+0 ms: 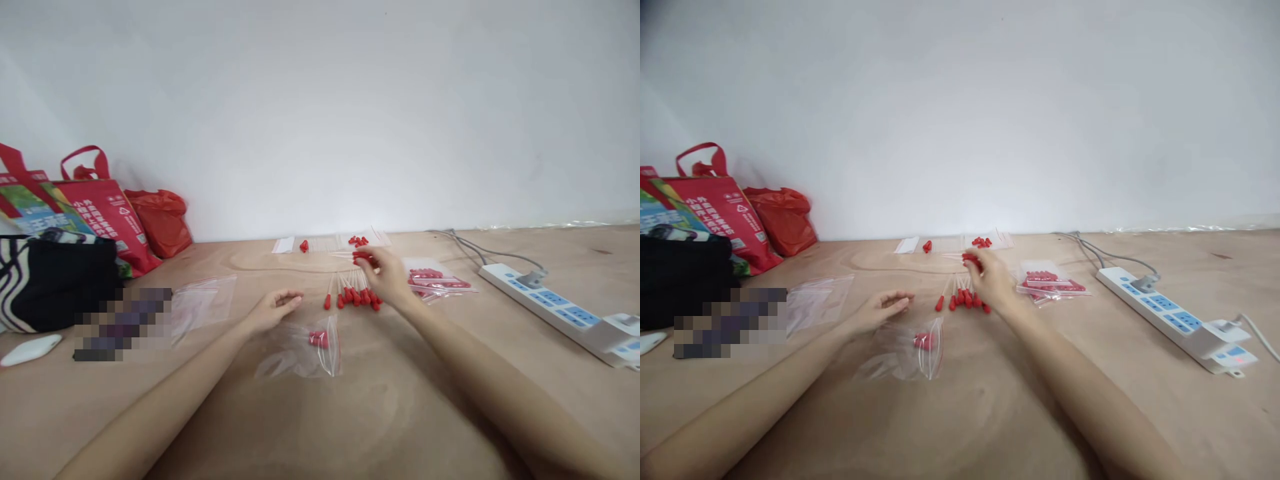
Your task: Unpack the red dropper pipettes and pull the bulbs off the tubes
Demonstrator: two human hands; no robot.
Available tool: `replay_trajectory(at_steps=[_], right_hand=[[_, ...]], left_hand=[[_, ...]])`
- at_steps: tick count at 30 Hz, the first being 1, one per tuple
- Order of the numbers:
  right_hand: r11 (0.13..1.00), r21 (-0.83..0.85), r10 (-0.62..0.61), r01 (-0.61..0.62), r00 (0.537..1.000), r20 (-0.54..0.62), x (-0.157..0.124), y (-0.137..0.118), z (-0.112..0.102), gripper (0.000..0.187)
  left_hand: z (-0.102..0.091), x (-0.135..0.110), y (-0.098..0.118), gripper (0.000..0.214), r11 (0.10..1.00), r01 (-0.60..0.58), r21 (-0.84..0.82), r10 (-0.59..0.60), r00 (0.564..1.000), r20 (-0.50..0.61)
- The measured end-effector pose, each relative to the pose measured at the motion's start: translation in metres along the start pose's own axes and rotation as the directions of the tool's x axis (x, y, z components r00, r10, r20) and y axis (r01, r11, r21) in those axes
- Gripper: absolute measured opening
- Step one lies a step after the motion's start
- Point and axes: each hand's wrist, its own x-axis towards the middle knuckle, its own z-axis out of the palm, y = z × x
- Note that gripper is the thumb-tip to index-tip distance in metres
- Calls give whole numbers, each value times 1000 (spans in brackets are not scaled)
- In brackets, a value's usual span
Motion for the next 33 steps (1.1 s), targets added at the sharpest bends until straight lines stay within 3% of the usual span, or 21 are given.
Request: replay_trajectory(at_steps=[3, 5, 7, 10, 14, 16, 19, 22, 25, 28, 33], right_hand=[[922, -313, -163, 225, 963, 213, -7, -6, 39, 24], [815, -434, -197, 385, 888, 416, -10, -14, 56, 26], [721, -492, -187, 488, 820, 541, -13, -21, 68, 26], [649, -524, -170, 552, 776, 607, -16, -25, 76, 29], [672, -485, -164, 560, 751, 640, -18, -22, 77, 30], [725, -454, -140, 518, 757, 639, -18, -20, 74, 32], [820, -414, -95, 395, 807, 583, -18, -16, 68, 36], [878, -371, -104, 303, 877, 469, -22, -10, 56, 30], [897, -338, -178, 286, 932, 317, -36, -5, 41, 24], [912, -287, -236, 294, 947, 219, -57, -3, 27, 22], [933, -217, -231, 286, 941, 246, -79, -9, 15, 18]], left_hand=[[7, 26, 5, 31, 984, 134, -113, -143, 987, -77], [11, 38, 8, 28, 978, 167, -125, -177, 982, -72], [14, 44, 10, 25, 970, 202, -138, -212, 976, -57], [17, 47, 10, 19, 959, 240, -150, -248, 968, -35], [18, 47, 8, 15, 952, 270, -143, -277, 960, -32], [17, 48, 8, 13, 952, 275, -136, -283, 958, -45], [16, 47, 6, 12, 957, 263, -127, -271, 961, -53], [17, 47, 4, 14, 966, 232, -117, -240, 969, -60], [20, 48, 2, 21, 974, 201, -106, -210, 974, -82], [25, 51, 0, 28, 981, 171, -95, -179, 980, -86], [35, 57, -2, 31, 991, 127, -50, -130, 989, -64]])
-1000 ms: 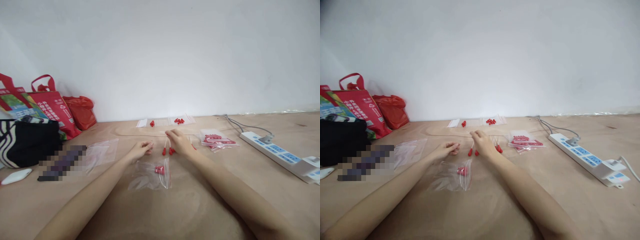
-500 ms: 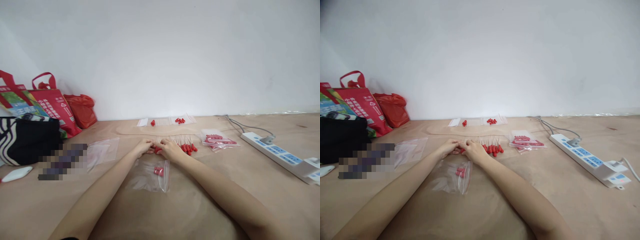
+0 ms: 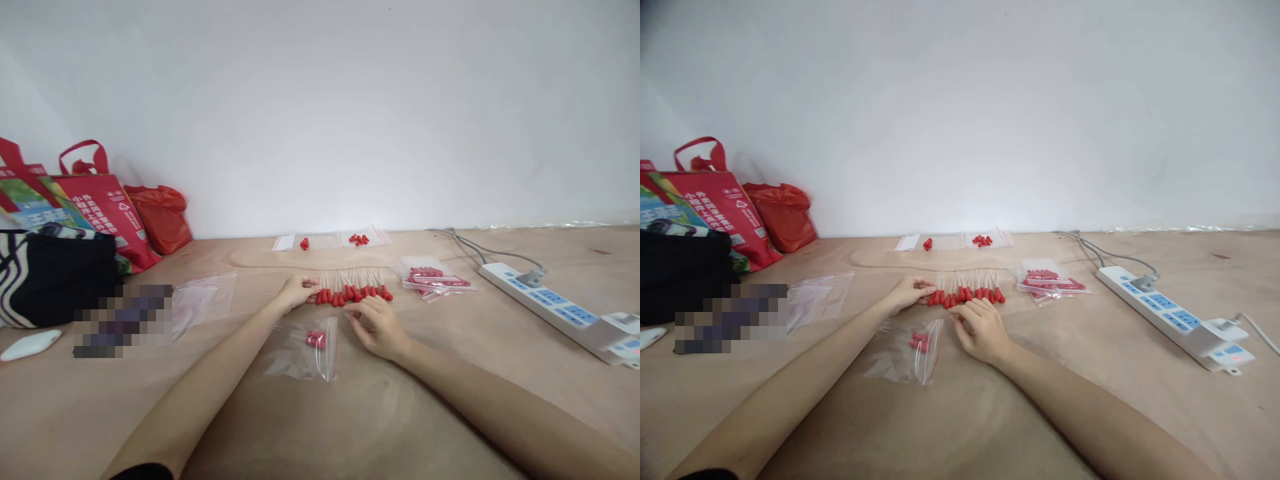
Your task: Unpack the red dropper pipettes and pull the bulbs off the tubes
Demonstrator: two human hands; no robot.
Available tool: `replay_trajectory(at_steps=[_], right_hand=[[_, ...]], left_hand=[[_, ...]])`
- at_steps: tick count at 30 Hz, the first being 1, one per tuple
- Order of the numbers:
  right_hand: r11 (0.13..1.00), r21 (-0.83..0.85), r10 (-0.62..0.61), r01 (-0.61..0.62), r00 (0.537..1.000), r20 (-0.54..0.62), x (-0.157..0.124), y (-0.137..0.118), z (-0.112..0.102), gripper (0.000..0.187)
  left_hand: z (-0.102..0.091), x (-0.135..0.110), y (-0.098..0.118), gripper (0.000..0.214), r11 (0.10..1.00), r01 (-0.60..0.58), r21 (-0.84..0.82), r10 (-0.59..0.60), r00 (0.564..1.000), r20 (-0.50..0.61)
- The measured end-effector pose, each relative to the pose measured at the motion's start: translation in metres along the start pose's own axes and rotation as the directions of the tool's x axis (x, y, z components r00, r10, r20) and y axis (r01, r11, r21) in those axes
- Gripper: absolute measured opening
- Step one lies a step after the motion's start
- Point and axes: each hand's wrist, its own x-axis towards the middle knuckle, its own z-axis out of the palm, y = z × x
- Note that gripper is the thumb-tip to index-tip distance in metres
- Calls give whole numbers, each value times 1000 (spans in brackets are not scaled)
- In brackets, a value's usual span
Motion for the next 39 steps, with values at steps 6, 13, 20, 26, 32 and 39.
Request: replay_trajectory(at_steps=[6, 13, 20, 26, 32, 39], right_hand=[[990, 137, 20, -36, 993, 113, 1, -12, 0, 11], [988, 140, 33, -69, 968, 248, 2, -25, 7, 12], [988, 43, 124, -151, 920, 372, 8, -34, 9, 26], [968, 53, 201, -244, 890, 410, 13, -40, 18, 35], [926, 112, 294, -361, 874, 386, 16, -43, 24, 20], [875, 141, 381, -463, 839, 389, 9, -31, 3, 17]], left_hand=[[-14, -14, 0, 30, 986, -116, 119, 123, 991, -52], [-35, -94, -10, 31, 609, -599, 520, 518, 797, 312], [-34, -121, -21, 49, 457, -634, 624, 388, 773, 502], [-34, -116, -21, 55, 362, -649, 669, 334, 760, 557], [-36, -115, -27, 59, 295, -641, 708, 335, 764, 552], [-37, -118, -22, 57, 228, -641, 733, 329, 759, 562]])
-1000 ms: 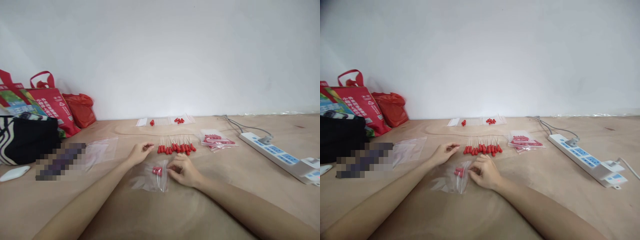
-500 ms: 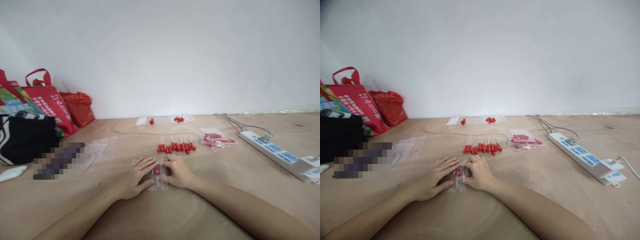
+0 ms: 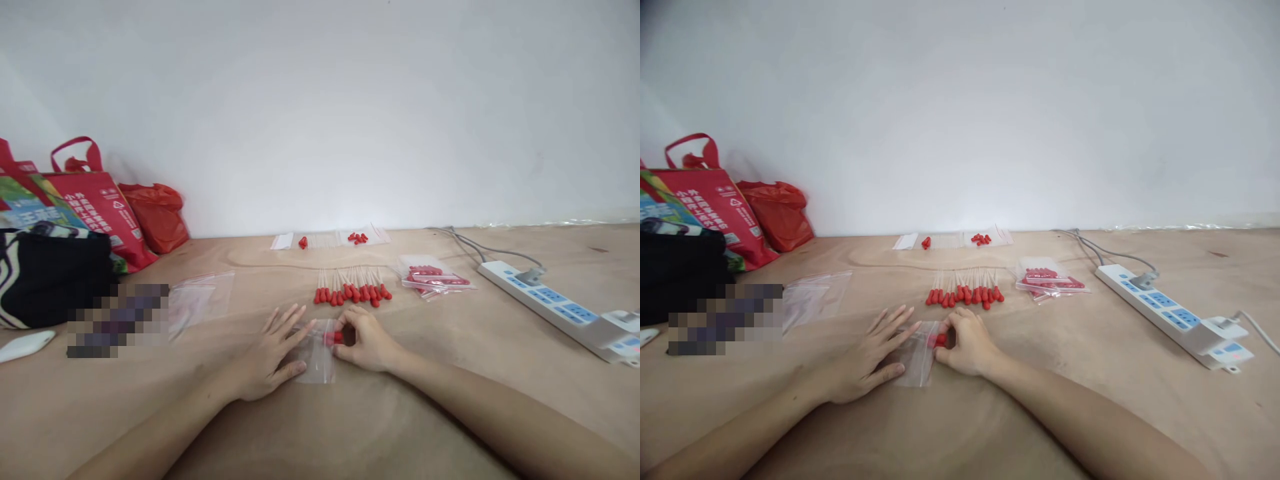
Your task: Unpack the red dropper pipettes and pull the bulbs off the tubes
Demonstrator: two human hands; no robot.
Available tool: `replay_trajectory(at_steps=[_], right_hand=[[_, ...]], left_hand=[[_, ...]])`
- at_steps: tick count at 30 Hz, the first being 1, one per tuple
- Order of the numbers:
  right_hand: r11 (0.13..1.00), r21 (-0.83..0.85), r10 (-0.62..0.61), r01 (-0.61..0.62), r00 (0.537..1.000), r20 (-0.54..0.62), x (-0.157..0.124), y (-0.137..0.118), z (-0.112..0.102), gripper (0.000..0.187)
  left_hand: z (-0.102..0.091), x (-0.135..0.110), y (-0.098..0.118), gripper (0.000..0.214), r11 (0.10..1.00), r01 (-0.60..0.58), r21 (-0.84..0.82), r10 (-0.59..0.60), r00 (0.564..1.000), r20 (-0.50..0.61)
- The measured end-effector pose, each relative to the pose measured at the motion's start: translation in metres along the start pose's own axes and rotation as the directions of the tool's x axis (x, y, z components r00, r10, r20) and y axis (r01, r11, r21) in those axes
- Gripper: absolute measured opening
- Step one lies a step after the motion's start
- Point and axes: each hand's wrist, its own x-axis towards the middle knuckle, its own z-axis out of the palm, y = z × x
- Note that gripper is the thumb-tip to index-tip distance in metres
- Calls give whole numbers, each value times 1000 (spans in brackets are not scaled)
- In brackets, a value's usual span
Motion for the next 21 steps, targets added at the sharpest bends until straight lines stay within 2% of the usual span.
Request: replay_trajectory(at_steps=[7, 10, 15, 21], right_hand=[[998, 25, -53, 53, 998, 21, -3, 3, -1, 19], [995, 97, -32, 31, 999, 19, -3, 5, -2, 12], [982, 187, -6, 6, 1000, 2, -10, 12, -10, 16], [988, 153, 10, -32, 990, 143, -22, 22, -25, 15]], left_hand=[[-8, 0, 4, 53, 994, -84, -76, 91, 992, 88], [-9, 0, 4, 52, 995, -52, -90, 65, 987, 144], [-7, -1, 0, 53, 997, -2, -74, 14, 987, 162], [-7, -2, 0, 54, 998, 19, -67, -6, 982, 191]])
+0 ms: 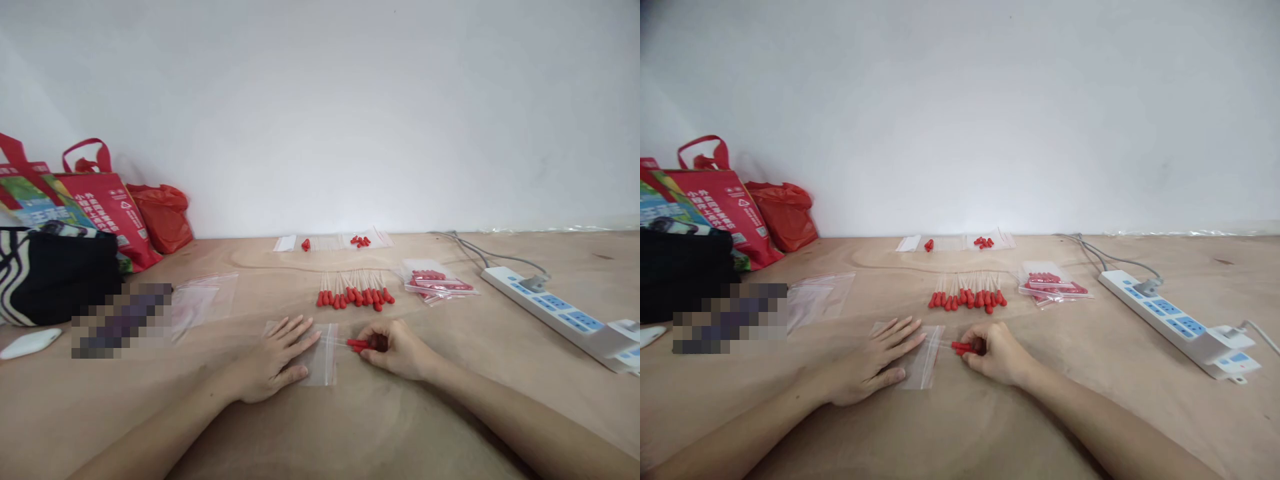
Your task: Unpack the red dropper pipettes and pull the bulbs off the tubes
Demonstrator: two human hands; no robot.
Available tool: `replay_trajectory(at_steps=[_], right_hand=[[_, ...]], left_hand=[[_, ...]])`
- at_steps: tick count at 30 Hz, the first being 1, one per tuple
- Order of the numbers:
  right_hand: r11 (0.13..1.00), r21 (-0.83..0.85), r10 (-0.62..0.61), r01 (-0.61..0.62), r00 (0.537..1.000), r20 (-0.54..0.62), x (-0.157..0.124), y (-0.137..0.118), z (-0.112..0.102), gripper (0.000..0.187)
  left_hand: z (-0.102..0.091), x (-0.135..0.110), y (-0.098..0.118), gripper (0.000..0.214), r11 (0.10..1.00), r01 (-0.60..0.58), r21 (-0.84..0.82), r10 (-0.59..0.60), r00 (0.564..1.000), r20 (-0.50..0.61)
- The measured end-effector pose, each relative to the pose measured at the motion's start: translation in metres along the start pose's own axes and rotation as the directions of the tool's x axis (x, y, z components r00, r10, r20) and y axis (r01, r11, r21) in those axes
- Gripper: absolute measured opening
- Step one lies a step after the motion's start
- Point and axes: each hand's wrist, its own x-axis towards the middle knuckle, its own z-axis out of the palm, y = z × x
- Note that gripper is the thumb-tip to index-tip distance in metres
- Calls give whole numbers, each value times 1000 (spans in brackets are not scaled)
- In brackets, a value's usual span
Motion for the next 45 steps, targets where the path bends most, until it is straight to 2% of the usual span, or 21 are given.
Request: replay_trajectory(at_steps=[3, 8, 13, 20, 24, 27, 29, 32, 34, 36, 38, 41, 45], right_hand=[[999, 30, 34, -34, 999, 27, -6, 5, -9, 12], [996, 90, 21, -24, 999, 30, -15, 8, -19, 10], [995, 74, 70, -72, 997, 19, -15, 13, -15, 25], [994, -46, 95, -94, 995, 20, -14, 7, -17, 17], [986, -136, 96, -100, 995, -41, -18, 1, -17, 8], [983, -154, 88, -104, 991, -103, -19, 1, -14, 5], [983, -158, 72, -92, 989, -129, -20, 2, -13, 4], [987, -144, 55, -76, 988, -148, -21, 3, -14, 6], [993, -102, 47, -64, 985, -164, -21, 5, -19, 9], [999, -45, 20, -30, 979, -203, -19, 6, -26, 12], [999, -10, -34, 33, 962, -272, -15, 6, -36, 16], [992, -8, -119, 126, 909, -399, -4, 2, -48, 21], [975, -78, -216, 208, 808, -547, 22, -4, -50, 24]], left_hand=[[-2, 0, 2, 54, 1000, 14, 0, -14, 1000, 14], [-2, 1, 5, 52, 1000, 13, -24, -14, 1000, -14], [0, 0, 7, 48, 995, -14, -95, 6, 996, -84], [2, 0, 7, 44, 997, 28, -66, -33, 996, -87], [8, 0, 3, 43, 994, 107, 5, -104, 969, -224], [10, 2, 3, 40, 995, 101, 13, -91, 943, -321], [9, 2, 4, 40, 998, 65, -27, -70, 951, -300], [5, 2, 6, 42, 997, -6, -79, -8, 984, -178], [3, 2, 6, 43, 997, -18, -77, 9, 993, -115], [4, 1, 6, 43, 998, 2, -69, -9, 995, -99], [5, 2, 4, 43, 997, 29, -76, -37, 993, -113], [7, 3, 0, 44, 991, 81, -110, -101, 977, -187], [2, 4, -9, 33, 972, 161, -171, -214, 905, -367]])
